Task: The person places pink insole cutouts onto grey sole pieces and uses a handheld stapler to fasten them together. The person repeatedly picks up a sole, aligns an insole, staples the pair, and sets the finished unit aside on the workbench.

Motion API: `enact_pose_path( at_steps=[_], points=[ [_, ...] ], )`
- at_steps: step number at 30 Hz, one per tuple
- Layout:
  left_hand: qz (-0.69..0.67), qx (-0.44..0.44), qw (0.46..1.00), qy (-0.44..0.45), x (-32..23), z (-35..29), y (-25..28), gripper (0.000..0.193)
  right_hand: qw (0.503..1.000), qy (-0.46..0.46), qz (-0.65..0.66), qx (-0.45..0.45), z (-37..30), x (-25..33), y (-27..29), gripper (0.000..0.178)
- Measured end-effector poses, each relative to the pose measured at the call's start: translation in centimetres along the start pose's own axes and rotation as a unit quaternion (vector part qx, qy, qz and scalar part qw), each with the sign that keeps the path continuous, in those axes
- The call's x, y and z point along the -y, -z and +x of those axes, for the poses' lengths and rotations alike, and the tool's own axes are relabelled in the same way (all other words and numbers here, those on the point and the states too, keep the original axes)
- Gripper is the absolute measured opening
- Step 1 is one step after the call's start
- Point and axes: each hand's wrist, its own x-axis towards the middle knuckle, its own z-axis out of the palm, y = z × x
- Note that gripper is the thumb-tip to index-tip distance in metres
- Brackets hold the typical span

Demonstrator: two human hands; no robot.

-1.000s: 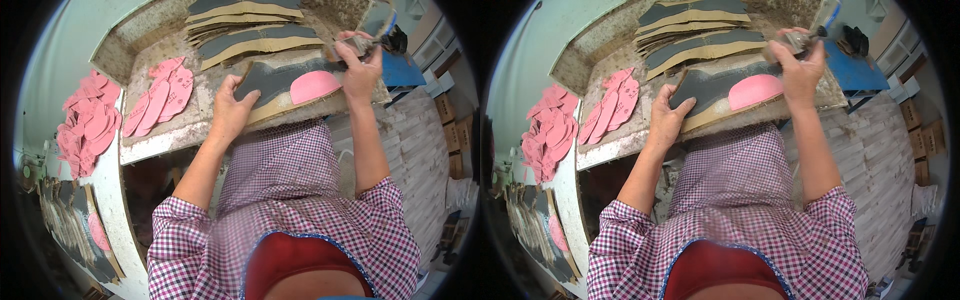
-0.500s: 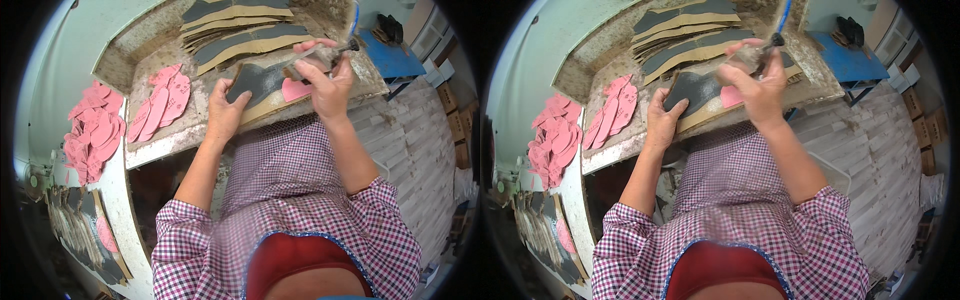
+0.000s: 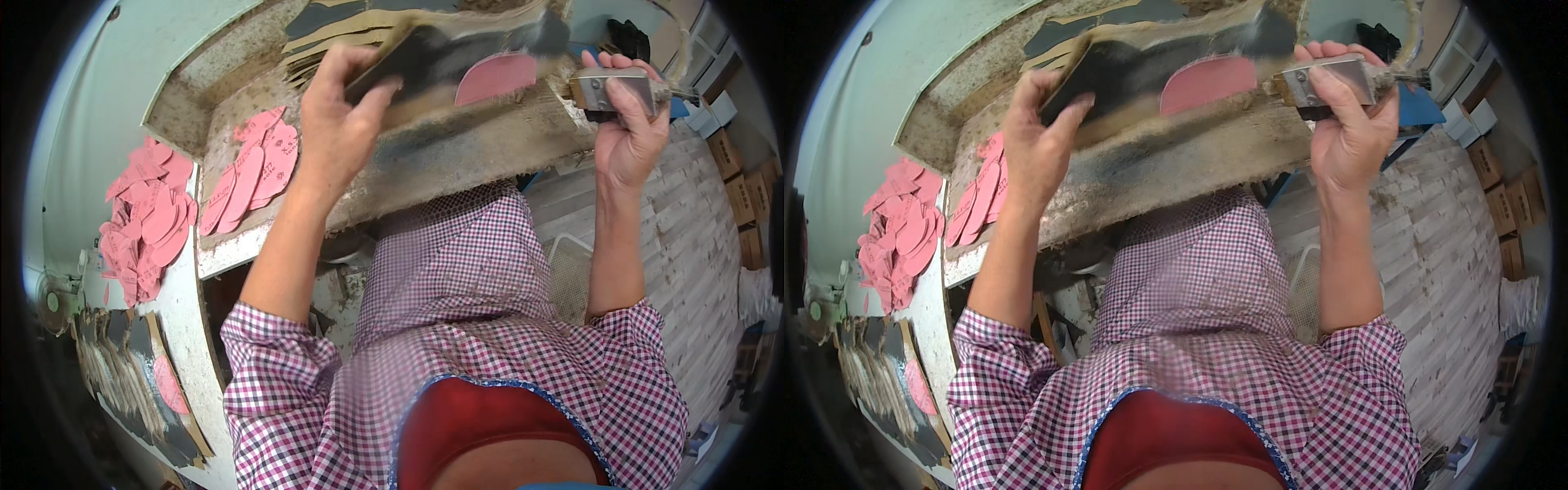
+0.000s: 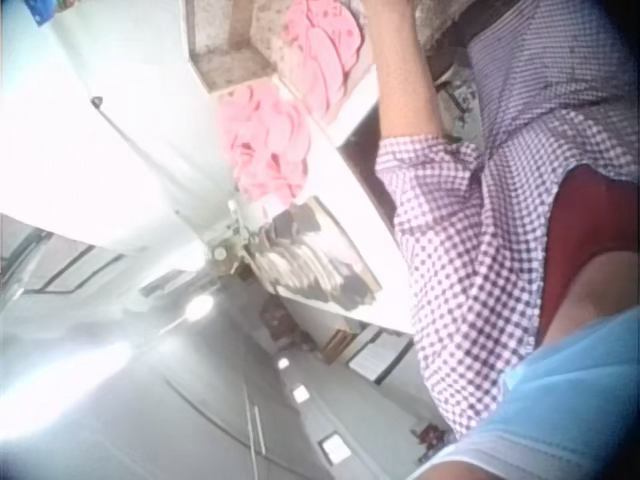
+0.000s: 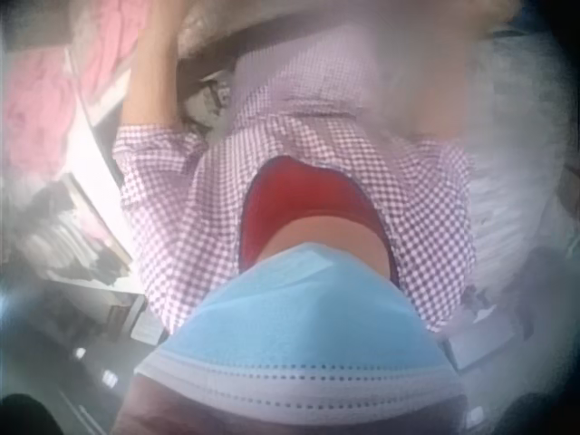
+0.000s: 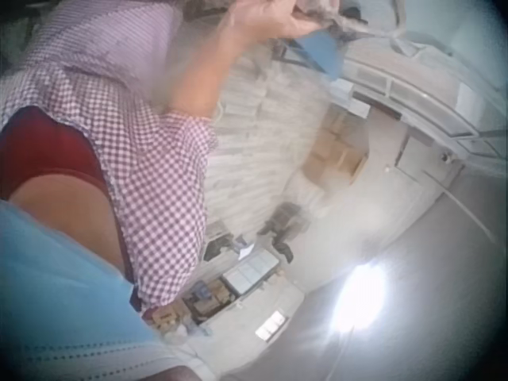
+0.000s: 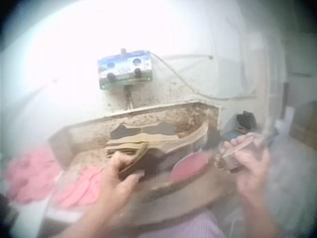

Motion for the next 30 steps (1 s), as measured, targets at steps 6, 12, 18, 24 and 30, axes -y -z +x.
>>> enact_pose_path(
  at_steps=[6,12,18,24,30],
  points=[
    [0.24,0.192,0.906,-0.291,-0.7,0.1,-0.1,0.027,0.998,-0.039,0.004,0.039,-0.6,1.9,-0.8,0.04],
    [0.293,0.204,0.9,-0.25,2.3,-7.0,0.0,0.027,0.986,-0.149,0.018,0.073,-5.0,-0.1,-2.3,0.045],
    [0.289,0.192,0.903,-0.255,2.8,-7.1,0.2,0.023,0.979,-0.143,-0.102,0.102,-6.1,-2.2,-3.2,0.043],
    [0.291,0.192,0.904,-0.247,2.7,-7.3,0.3,0.025,0.978,-0.071,-0.197,0.004,-2.4,-2.4,2.0,0.039],
    [0.278,0.175,0.908,-0.26,3.2,-7.3,0.2,0.031,0.962,-0.039,-0.269,-0.017,-1.2,-2.9,4.9,0.04]
  ],
)
